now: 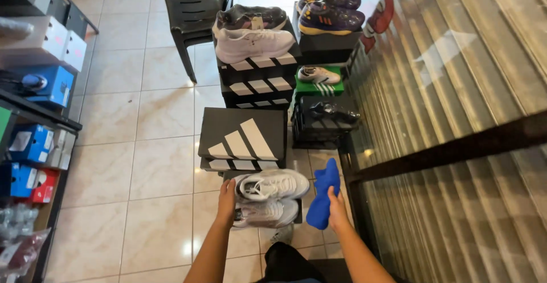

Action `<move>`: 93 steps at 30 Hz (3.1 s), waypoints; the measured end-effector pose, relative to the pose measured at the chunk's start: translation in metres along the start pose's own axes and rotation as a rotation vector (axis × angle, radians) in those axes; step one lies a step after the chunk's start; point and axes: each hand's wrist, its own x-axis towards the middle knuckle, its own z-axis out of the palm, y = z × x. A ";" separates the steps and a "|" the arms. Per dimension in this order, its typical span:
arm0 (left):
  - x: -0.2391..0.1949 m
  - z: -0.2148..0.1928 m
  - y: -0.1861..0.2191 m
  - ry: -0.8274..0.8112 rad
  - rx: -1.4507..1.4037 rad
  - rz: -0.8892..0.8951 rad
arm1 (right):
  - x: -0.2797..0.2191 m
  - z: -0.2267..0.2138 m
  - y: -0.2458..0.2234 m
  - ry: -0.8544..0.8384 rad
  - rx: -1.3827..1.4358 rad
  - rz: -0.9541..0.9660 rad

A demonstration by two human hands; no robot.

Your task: Cleaning shoe boxes and shoes using a cloth and organizing them in a warehouse setting

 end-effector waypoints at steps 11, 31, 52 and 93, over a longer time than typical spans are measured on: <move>0.021 0.020 -0.003 0.079 -0.088 -0.042 | 0.000 0.057 -0.049 -0.079 -0.116 0.278; -0.144 -0.155 0.098 -1.158 -0.220 -0.304 | -0.267 0.171 -0.160 0.159 0.424 -0.588; -0.133 -0.191 0.084 -0.979 0.040 0.753 | -0.395 0.310 -0.221 -0.390 -1.138 -1.206; -0.221 -0.189 0.167 -0.712 -0.259 0.448 | -0.429 0.326 -0.208 -0.200 -1.014 -1.328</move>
